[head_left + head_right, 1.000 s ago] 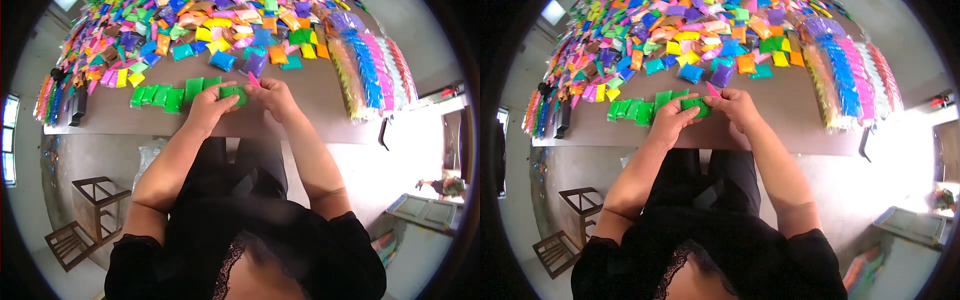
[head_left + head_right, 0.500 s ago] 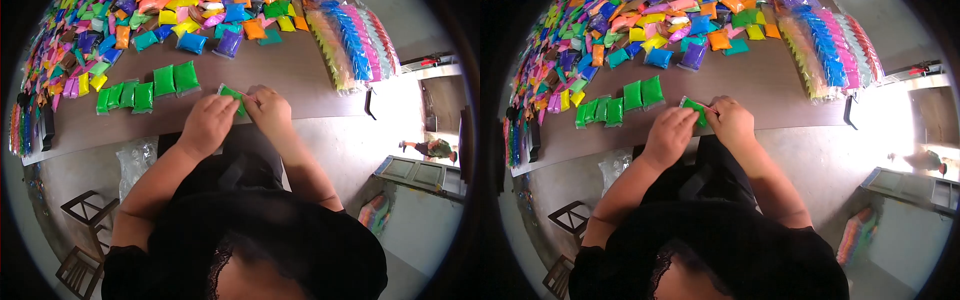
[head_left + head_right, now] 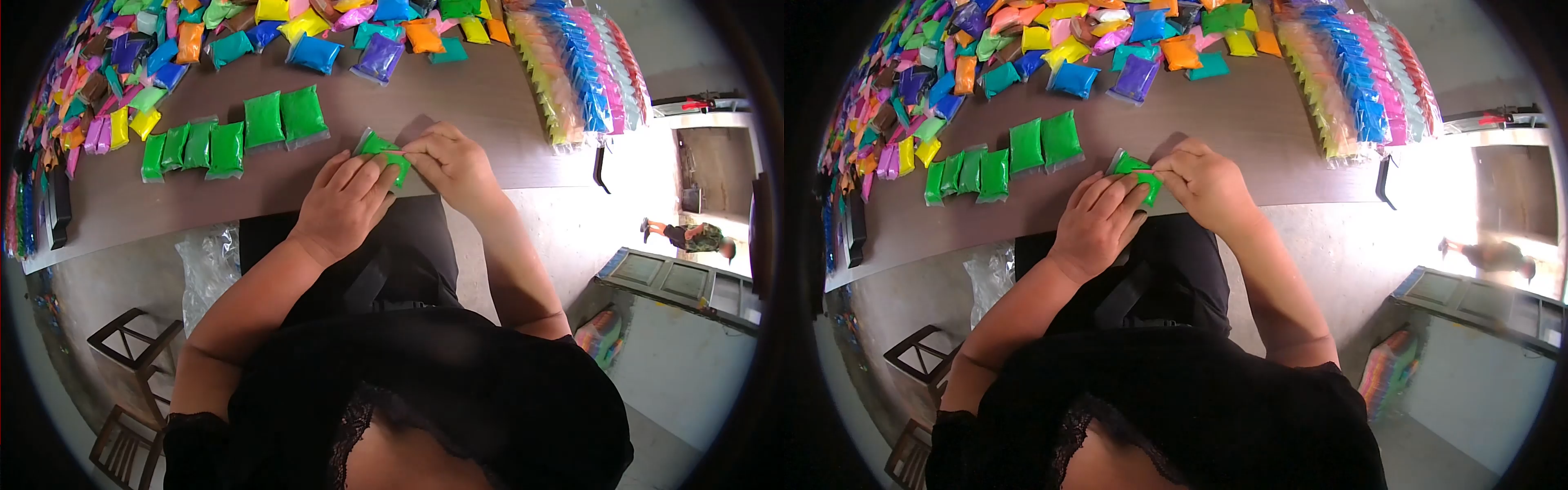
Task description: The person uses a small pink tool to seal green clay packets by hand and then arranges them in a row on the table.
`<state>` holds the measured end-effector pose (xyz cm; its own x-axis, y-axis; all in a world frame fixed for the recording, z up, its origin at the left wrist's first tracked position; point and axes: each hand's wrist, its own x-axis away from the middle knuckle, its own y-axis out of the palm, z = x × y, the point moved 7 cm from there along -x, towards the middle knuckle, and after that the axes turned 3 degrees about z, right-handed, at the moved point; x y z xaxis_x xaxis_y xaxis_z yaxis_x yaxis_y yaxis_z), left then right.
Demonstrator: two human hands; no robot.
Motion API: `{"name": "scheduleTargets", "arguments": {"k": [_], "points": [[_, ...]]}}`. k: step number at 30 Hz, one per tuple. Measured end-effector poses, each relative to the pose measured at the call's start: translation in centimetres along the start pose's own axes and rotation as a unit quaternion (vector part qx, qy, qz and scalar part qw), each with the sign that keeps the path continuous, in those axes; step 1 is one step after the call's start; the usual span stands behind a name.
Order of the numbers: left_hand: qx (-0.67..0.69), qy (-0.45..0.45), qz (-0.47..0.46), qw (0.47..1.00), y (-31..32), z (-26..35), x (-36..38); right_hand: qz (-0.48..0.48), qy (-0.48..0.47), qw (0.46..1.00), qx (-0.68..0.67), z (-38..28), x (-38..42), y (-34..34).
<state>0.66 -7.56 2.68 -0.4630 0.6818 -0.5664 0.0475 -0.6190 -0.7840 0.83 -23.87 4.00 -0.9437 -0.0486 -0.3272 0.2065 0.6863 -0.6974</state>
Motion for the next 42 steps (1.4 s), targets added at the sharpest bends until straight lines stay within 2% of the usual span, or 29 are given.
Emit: {"name": "scheduleTargets", "arguments": {"k": [2, 4, 5, 7, 10, 14, 16, 17, 19, 20, 22, 23, 24, 26, 27, 29, 31, 35, 37, 38, 40, 41, 42], "points": [[0.002, -0.001, 0.002, 1.000, 0.1, -0.1, 0.0, -0.014, -0.033, 0.998, 0.051, -0.5, -0.3, 0.2], [0.003, 0.000, 0.003, 1.000, 0.1, -0.1, 0.1, -0.019, 0.021, 0.976, 0.215, 0.8, -1.1, 0.0], [0.008, -0.001, 0.000, 1.000, 0.1, -0.1, 0.2, -0.018, 0.022, 0.976, 0.216, 0.6, -1.2, -0.2], [0.012, -0.003, -0.002, 1.000, 0.2, -0.3, 0.0, 0.024, -0.022, 0.996, 0.077, -0.2, -1.7, -0.9], [0.016, -0.004, 0.008, 1.000, 0.2, -0.2, 0.2, -0.035, -0.036, 0.991, 0.124, -0.3, -1.6, 0.8], [0.023, -0.003, 0.004, 1.000, 0.2, -0.2, 0.0, -0.016, 0.028, 0.979, 0.203, 0.0, -2.8, 0.2], [0.026, -0.008, -0.007, 1.000, 0.3, -0.3, 0.1, -0.029, -0.013, 0.993, 0.109, -1.8, -2.5, 0.9], [0.025, -0.004, 0.000, 1.000, 0.3, -0.3, 0.0, -0.029, -0.011, 0.994, 0.108, -1.6, -2.5, 1.1], [0.024, 0.004, 0.009, 1.000, 0.0, 0.1, -0.2, 0.003, 0.048, 0.980, 0.195, 0.1, -3.1, 0.8], [0.021, -0.019, -0.014, 1.000, 0.1, 0.3, -0.2, 0.005, 0.046, 0.979, 0.196, 0.5, -3.1, 0.6], [0.019, -0.043, -0.037, 0.998, -0.1, 0.5, -0.6, 0.094, 0.095, 0.988, 0.070, 2.0, -2.5, -1.1], [0.102, -0.104, -0.004, 0.989, -0.9, -0.2, -1.1, 0.094, 0.097, 0.988, 0.069, 2.2, -2.0, -1.3], [0.185, -0.162, 0.028, 0.969, -1.4, -1.1, -1.5, 0.109, 0.137, 0.983, 0.047, 2.9, -1.2, -1.7], [0.172, -0.150, 0.043, 0.973, -2.4, -2.7, -1.9, 0.135, 0.186, 0.973, 0.028, 4.3, 0.5, -2.3], [0.158, -0.141, 0.059, 0.976, -2.9, -3.6, -1.8, 0.137, 0.188, 0.972, 0.029, 4.5, 1.1, -2.2], [0.149, -0.108, 0.044, 0.982, -2.8, -4.1, -2.1, 0.199, 0.173, 0.965, 0.001, 4.3, 1.9, -2.6], [0.172, 0.008, -0.010, 0.985, -2.2, -3.0, -2.6, 0.215, 0.172, 0.961, -0.008, 4.0, 2.1, -2.4], [0.153, 0.010, -0.026, 0.988, -0.3, -2.6, -2.2, 0.236, 0.132, 0.963, 0.000, 3.8, 2.1, -2.6], [0.115, -0.067, -0.038, 0.990, 0.2, -2.0, -1.8, 0.242, 0.127, 0.962, -0.010, 3.7, 2.3, -2.5], [0.115, -0.065, -0.038, 0.991, 0.1, -1.6, -1.8, 0.247, 0.122, 0.961, -0.021, 3.6, 2.3, -2.5], [0.152, -0.109, 0.011, 0.982, -0.5, -1.8, -1.6, 0.246, 0.135, 0.959, -0.024, 3.5, 2.3, -2.5], [0.153, -0.108, 0.011, 0.982, -0.6, -2.1, -1.7, 0.244, 0.149, 0.958, -0.028, 3.6, 2.4, -2.5], [0.115, -0.033, 0.022, 0.993, -1.2, -1.8, -1.8, 0.246, 0.150, 0.957, -0.027, 3.7, 2.5, -2.5]]}}
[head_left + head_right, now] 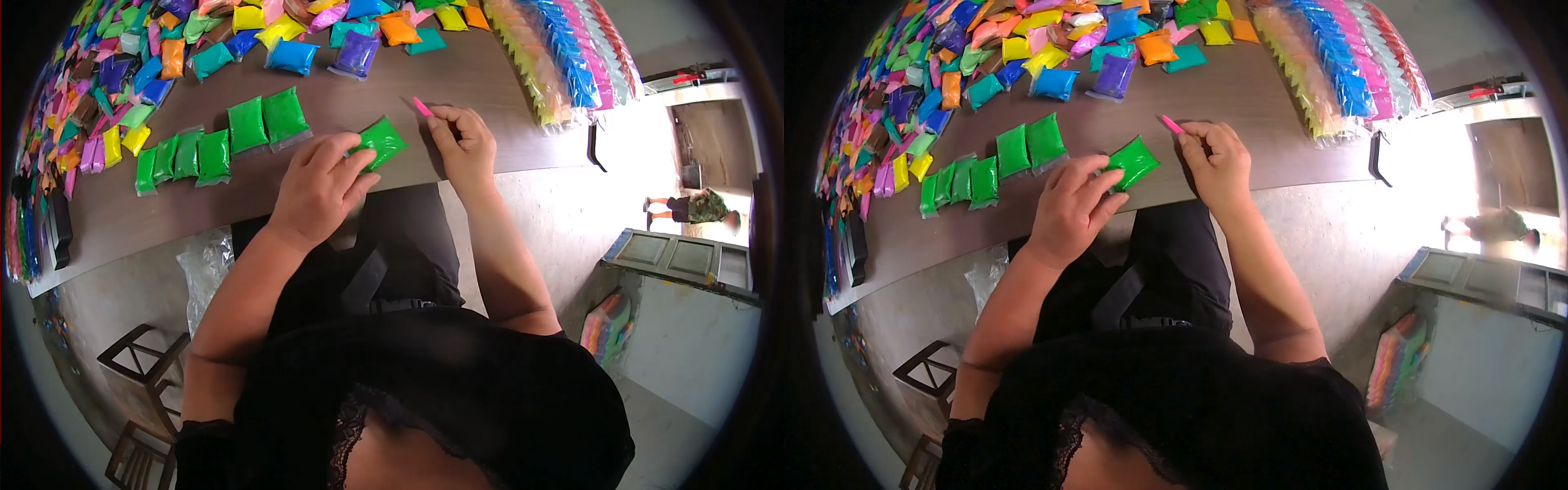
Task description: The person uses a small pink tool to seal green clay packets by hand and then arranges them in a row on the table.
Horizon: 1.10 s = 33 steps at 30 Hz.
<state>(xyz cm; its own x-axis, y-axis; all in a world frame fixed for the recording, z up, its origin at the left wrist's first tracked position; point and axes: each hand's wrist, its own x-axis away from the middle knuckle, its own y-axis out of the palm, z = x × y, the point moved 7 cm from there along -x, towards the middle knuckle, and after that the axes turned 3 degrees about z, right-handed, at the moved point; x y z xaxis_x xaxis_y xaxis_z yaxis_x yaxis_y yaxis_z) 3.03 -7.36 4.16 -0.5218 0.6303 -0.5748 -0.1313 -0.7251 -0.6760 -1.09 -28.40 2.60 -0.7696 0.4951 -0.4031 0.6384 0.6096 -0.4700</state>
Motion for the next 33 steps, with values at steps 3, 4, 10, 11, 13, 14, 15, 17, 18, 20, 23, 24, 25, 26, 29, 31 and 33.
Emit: {"name": "scheduleTargets", "arguments": {"k": [3, 4, 10, 11, 13, 14, 15, 17, 18, 20, 23, 24, 25, 26, 29, 31, 33], "points": [[-0.036, 0.073, -0.043, 0.996, 0.7, 0.0, 1.1, -0.003, -0.007, 1.000, 0.008, 0.2, 0.1, 0.2], [-0.055, 0.076, -0.041, 0.995, 0.9, 0.1, 1.3, -0.004, -0.006, 1.000, 0.008, 0.1, 0.0, 0.2], [-0.103, 0.058, -0.042, 0.992, 0.6, 1.1, 2.3, -0.013, 0.003, 1.000, 0.013, 0.1, -0.1, 0.4], [-0.101, 0.055, -0.042, 0.992, 0.7, 0.9, 2.7, -0.015, 0.001, 1.000, 0.010, 0.2, -0.1, 0.4], [-0.113, 0.079, -0.037, 0.990, 0.7, 0.7, 3.3, -0.013, -0.002, 1.000, 0.011, 0.3, -0.1, 0.5], [-0.126, 0.102, -0.031, 0.986, 0.6, 0.8, 3.5, -0.012, -0.004, 1.000, 0.011, 0.3, -0.1, 0.5], [-0.126, 0.101, -0.031, 0.986, 0.6, 0.8, 3.7, -0.013, -0.005, 1.000, 0.011, 0.2, 0.0, 0.5], [-0.103, 0.059, -0.057, 0.991, 0.7, 0.9, 3.2, -0.010, -0.001, 1.000, 0.017, 0.1, 0.0, 0.5], [-0.104, 0.060, -0.056, 0.991, 0.8, 1.2, 3.1, -0.010, -0.002, 1.000, 0.016, 0.0, 0.1, 0.6], [-0.104, 0.047, -0.053, 0.992, 0.9, 1.3, 2.9, -0.008, 0.012, 1.000, 0.001, -0.1, 0.5, 0.6], [-0.131, 0.055, -0.053, 0.988, 1.4, 1.1, 3.1, -0.124, -0.101, 0.987, 0.030, -3.9, 2.7, 2.7], [-0.131, 0.055, -0.054, 0.988, 1.5, 1.1, 3.3, -0.134, -0.106, 0.985, 0.035, -4.2, 3.5, 3.5], [-0.137, 0.058, -0.050, 0.988, 1.5, 1.1, 3.4, -0.134, -0.105, 0.985, 0.035, -4.0, 3.3, 3.7], [-0.143, 0.061, -0.045, 0.987, 1.5, 1.1, 3.4, -0.119, -0.137, 0.981, 0.068, -4.1, 2.9, 3.8], [-0.138, 0.065, -0.040, 0.987, 1.4, 1.1, 3.3, -0.094, -0.155, 0.975, 0.129, -3.9, 1.0, 3.7], [-0.136, 0.063, -0.041, 0.988, 1.3, 1.1, 3.4, -0.068, -0.091, 0.974, 0.196, -2.8, -0.6, 3.1], [-0.134, 0.061, -0.039, 0.988, 1.2, 1.0, 3.3, -0.073, -0.030, 0.982, 0.170, -2.8, -0.7, 2.6]]}}
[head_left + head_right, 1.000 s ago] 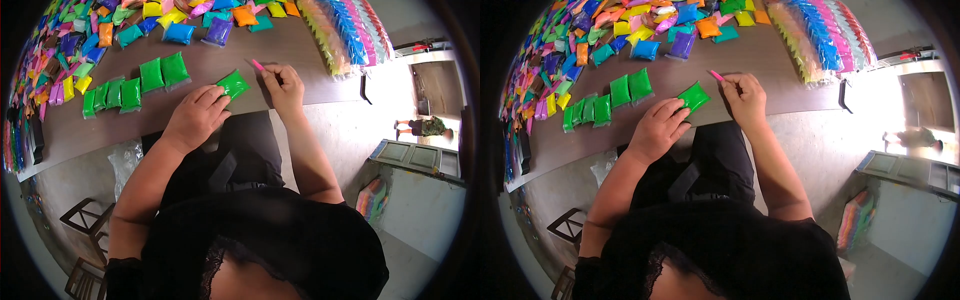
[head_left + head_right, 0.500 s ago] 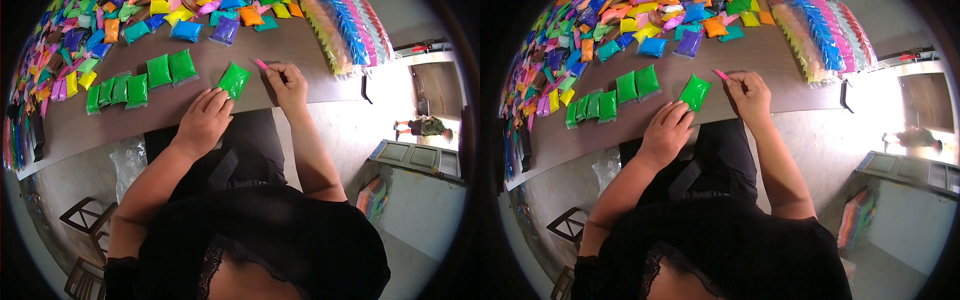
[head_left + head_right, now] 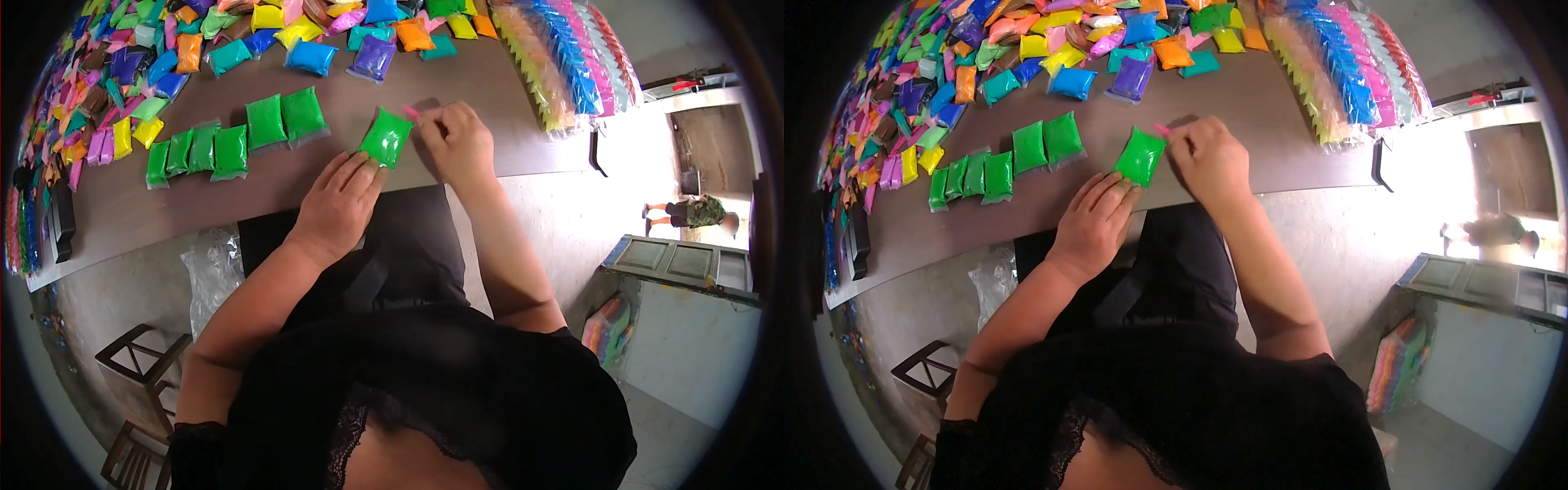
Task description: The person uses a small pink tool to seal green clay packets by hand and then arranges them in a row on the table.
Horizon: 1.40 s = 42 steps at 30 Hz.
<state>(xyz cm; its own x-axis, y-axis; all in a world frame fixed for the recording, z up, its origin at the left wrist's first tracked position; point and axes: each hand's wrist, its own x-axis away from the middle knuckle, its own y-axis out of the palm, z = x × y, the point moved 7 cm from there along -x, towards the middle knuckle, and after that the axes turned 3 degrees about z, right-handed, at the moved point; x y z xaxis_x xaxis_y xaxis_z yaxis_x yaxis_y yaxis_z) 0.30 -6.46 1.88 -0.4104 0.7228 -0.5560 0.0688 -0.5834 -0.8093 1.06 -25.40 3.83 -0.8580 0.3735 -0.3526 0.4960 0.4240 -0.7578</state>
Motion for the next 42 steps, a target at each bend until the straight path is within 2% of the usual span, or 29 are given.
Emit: {"name": "scheduleTargets", "arguments": {"k": [2, 3, 4, 7, 10, 11, 13, 17, 20, 22, 24, 26, 27, 28, 30, 32, 34, 38, 40, 41, 42], "points": [[0.011, -0.006, -0.010, 1.000, 0.2, -0.1, 0.1, -0.028, -0.207, 0.977, 0.037, -3.8, 1.8, 0.6], [0.013, -0.007, -0.011, 1.000, 0.2, 0.0, 0.2, -0.079, -0.178, 0.980, 0.026, -3.8, 2.5, 2.1], [0.015, -0.007, -0.007, 1.000, 0.2, -0.1, 0.2, -0.079, -0.178, 0.980, 0.027, -3.7, 2.2, 2.2], [0.018, -0.009, 0.006, 1.000, 0.0, 0.0, 0.1, -0.027, -0.085, 0.989, 0.116, -2.2, -0.5, 1.1], [0.015, -0.005, 0.015, 1.000, -0.1, -0.1, 0.0, -0.031, -0.060, 0.994, 0.084, -2.0, -1.8, 0.3], [0.015, -0.006, 0.014, 1.000, 0.0, -0.1, 0.1, -0.031, -0.061, 0.994, 0.085, -2.5, -1.4, 0.4], [0.023, -0.011, 0.015, 1.000, 0.0, -0.1, 0.1, -0.125, -0.152, 0.978, 0.074, -4.8, 0.7, 2.0], [0.027, -0.010, 0.023, 0.999, -0.2, -0.1, -0.1, -0.127, -0.086, 0.978, 0.143, -3.9, -1.9, 1.3], [0.020, -0.005, 0.023, 1.000, 0.1, -0.1, 0.0, -0.099, -0.108, 0.978, 0.145, -5.1, -1.7, 1.2], [0.021, -0.006, 0.023, 0.999, 0.2, -0.1, 0.0, -0.152, -0.171, 0.961, 0.155, -6.5, -0.1, 2.6], [0.024, -0.007, 0.023, 0.999, 0.1, -0.1, 0.0, -0.147, -0.160, 0.954, 0.205, -4.8, -1.3, 3.0], [0.026, -0.009, 0.025, 0.999, -0.2, -0.1, -0.2, -0.077, -0.104, 0.966, 0.222, -4.0, -3.0, 1.2], [0.025, -0.010, 0.026, 0.999, 0.0, -0.2, -0.2, -0.073, -0.105, 0.975, 0.180, -4.4, -2.8, 0.7], [0.022, -0.009, 0.028, 0.999, 0.1, -0.2, -0.1, -0.073, -0.106, 0.975, 0.179, -4.6, -2.2, 0.9], [0.021, -0.007, 0.029, 0.999, 0.1, -0.2, 0.0, -0.141, -0.180, 0.961, 0.155, -5.7, -0.2, 2.7], [0.017, -0.011, 0.026, 0.999, 0.1, -0.2, 0.0, -0.154, -0.157, 0.958, 0.184, -5.8, -0.6, 2.6], [0.017, -0.009, 0.026, 0.999, 0.2, -0.2, 0.0, -0.097, -0.089, 0.950, 0.284, -4.5, -2.4, 1.6], [0.023, -0.009, 0.017, 1.000, 0.0, -0.2, 0.0, -0.115, -0.097, 0.960, 0.238, -5.0, -0.8, 1.4], [0.017, -0.007, 0.016, 1.000, 0.3, -0.2, 0.1, -0.109, -0.171, 0.978, 0.039, -4.4, 1.0, 1.9], [0.010, -0.006, 0.016, 1.000, 0.4, -0.2, 0.1, -0.107, -0.169, 0.979, 0.041, -3.3, 0.8, 1.6], [0.011, -0.004, 0.017, 1.000, 0.3, -0.2, 0.1, -0.069, -0.125, 0.986, 0.090, -1.3, -0.2, 0.6]]}}
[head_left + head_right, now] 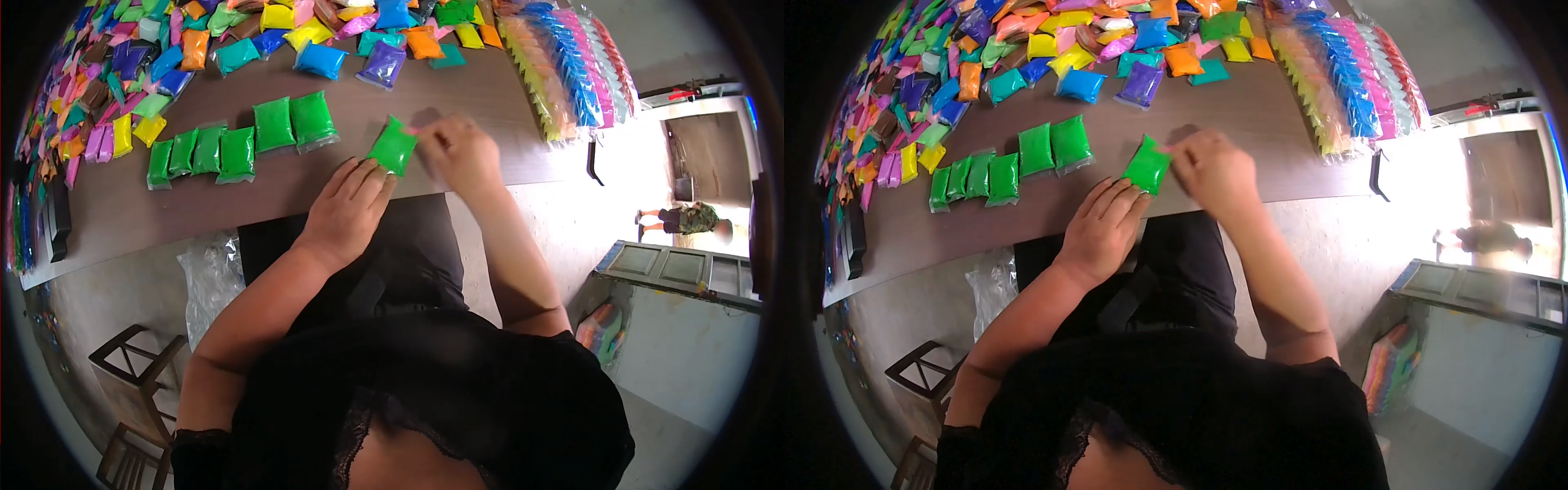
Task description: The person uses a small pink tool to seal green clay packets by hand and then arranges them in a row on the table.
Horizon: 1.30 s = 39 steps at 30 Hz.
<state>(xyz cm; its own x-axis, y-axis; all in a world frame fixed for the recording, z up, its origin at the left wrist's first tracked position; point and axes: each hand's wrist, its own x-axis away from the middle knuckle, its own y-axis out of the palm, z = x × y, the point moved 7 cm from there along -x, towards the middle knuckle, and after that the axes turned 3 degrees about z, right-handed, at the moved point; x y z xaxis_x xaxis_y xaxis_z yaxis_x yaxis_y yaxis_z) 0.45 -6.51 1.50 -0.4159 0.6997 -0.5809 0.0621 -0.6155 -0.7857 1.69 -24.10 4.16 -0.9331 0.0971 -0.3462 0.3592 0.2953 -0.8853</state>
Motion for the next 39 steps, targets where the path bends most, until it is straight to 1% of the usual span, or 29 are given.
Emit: {"name": "scheduleTargets", "arguments": {"k": [1, 2, 4, 5, 6, 8, 9, 12, 13, 14, 15, 16, 17, 18, 20, 24, 26, 27, 28, 30, 31, 32, 34, 35, 36, 38, 39], "points": [[-0.001, -0.003, -0.004, 1.000, -0.2, 0.1, 0.0, 0.027, 0.052, 0.997, 0.049, 1.6, 0.1, -0.6], [-0.002, -0.003, -0.008, 1.000, -0.3, 0.1, -0.1, 0.029, 0.055, 0.997, 0.050, 1.8, 0.6, -0.7], [-0.009, 0.002, -0.013, 1.000, -0.3, 0.2, -0.2, 0.089, 0.080, 0.992, -0.030, 2.3, 1.9, -1.5], [-0.014, 0.000, -0.019, 1.000, -0.2, 0.2, -0.1, 0.105, 0.005, 0.993, -0.054, 0.7, 2.6, -1.2], [-0.012, 0.004, -0.021, 1.000, -0.1, 0.3, -0.1, 0.106, 0.009, 0.993, -0.053, 0.1, 3.1, -0.8], [-0.022, 0.006, -0.010, 1.000, 0.1, 0.3, 0.0, 0.047, -0.047, 0.993, -0.093, -1.7, 3.6, 0.5], [-0.020, 0.010, -0.013, 1.000, 0.3, 0.3, 0.1, 0.050, -0.042, 0.994, -0.093, -1.2, 3.4, 0.4], [-0.040, 0.027, -0.001, 0.999, 0.2, 0.4, 0.1, 0.120, 0.097, 0.985, -0.074, 3.3, 1.7, -0.5], [-0.039, 0.025, -0.005, 0.999, 0.1, 0.4, 0.0, 0.092, 0.123, 0.984, -0.093, 2.9, 1.5, -1.1], [-0.038, 0.022, -0.010, 0.999, 0.1, 0.4, -0.1, 0.093, 0.123, 0.983, -0.096, 2.4, 1.6, -1.2], [-0.038, 0.022, -0.014, 0.999, 0.2, 0.4, 0.0, 0.061, 0.028, 0.995, -0.069, 0.3, 1.7, -0.8], [-0.038, 0.022, -0.006, 0.999, 0.2, 0.4, 0.1, 0.030, -0.066, 0.996, -0.041, -1.7, 2.1, -0.1], [-0.037, 0.023, 0.004, 0.999, 0.1, 0.4, 0.1, 0.006, -0.014, 0.997, -0.082, -1.5, 2.3, 0.6], [-0.036, 0.024, 0.004, 0.999, 0.1, 0.4, 0.0, 0.007, -0.013, 0.997, -0.082, -0.9, 2.1, 0.7], [-0.047, 0.019, -0.018, 0.999, 0.1, 0.5, -0.1, 0.088, 0.029, 0.995, -0.044, 1.0, 1.4, -0.3], [-0.046, 0.020, -0.011, 0.999, -0.1, 0.5, -0.2, 0.084, 0.002, 0.993, -0.084, -0.2, 2.1, -0.6], [-0.048, 0.019, -0.018, 0.999, 0.1, 0.4, -0.3, 0.068, -0.069, 0.992, -0.080, -1.8, 2.8, 0.7], [-0.046, 0.020, -0.017, 0.999, 0.2, 0.4, -0.3, 0.089, -0.026, 0.993, -0.073, -0.5, 2.5, 0.9], [-0.038, 0.019, -0.016, 0.999, 0.2, 0.3, -0.2, 0.088, -0.027, 0.993, -0.073, -0.3, 2.3, 0.8], [-0.032, 0.016, -0.016, 0.999, 0.2, 0.3, 0.0, 0.117, 0.094, 0.981, -0.126, 1.3, 1.9, 0.0], [-0.031, 0.013, -0.019, 0.999, 0.2, 0.4, -0.1, 0.113, 0.035, 0.989, -0.094, 0.3, 1.8, -0.4], [-0.031, 0.010, -0.022, 0.999, 0.2, 0.3, -0.1, 0.113, 0.034, 0.988, -0.095, 0.0, 2.1, -0.1], [-0.035, 0.011, -0.022, 0.999, 0.1, 0.3, -0.1, 0.087, -0.055, 0.988, -0.113, -1.7, 2.8, 1.1], [-0.039, 0.012, -0.022, 0.999, 0.2, 0.3, -0.1, 0.087, -0.053, 0.992, -0.067, -1.4, 2.5, 0.7], [-0.038, 0.010, -0.021, 0.999, 0.2, 0.3, -0.1, 0.086, -0.054, 0.993, -0.067, -0.9, 2.1, 0.6], [-0.033, 0.014, -0.011, 0.999, 0.1, 0.3, -0.1, 0.144, 0.071, 0.982, -0.103, 1.7, 1.4, -0.4], [-0.035, 0.014, -0.011, 0.999, 0.0, 0.3, -0.1, 0.113, 0.116, 0.980, -0.117, 2.1, 1.5, -0.4]]}}
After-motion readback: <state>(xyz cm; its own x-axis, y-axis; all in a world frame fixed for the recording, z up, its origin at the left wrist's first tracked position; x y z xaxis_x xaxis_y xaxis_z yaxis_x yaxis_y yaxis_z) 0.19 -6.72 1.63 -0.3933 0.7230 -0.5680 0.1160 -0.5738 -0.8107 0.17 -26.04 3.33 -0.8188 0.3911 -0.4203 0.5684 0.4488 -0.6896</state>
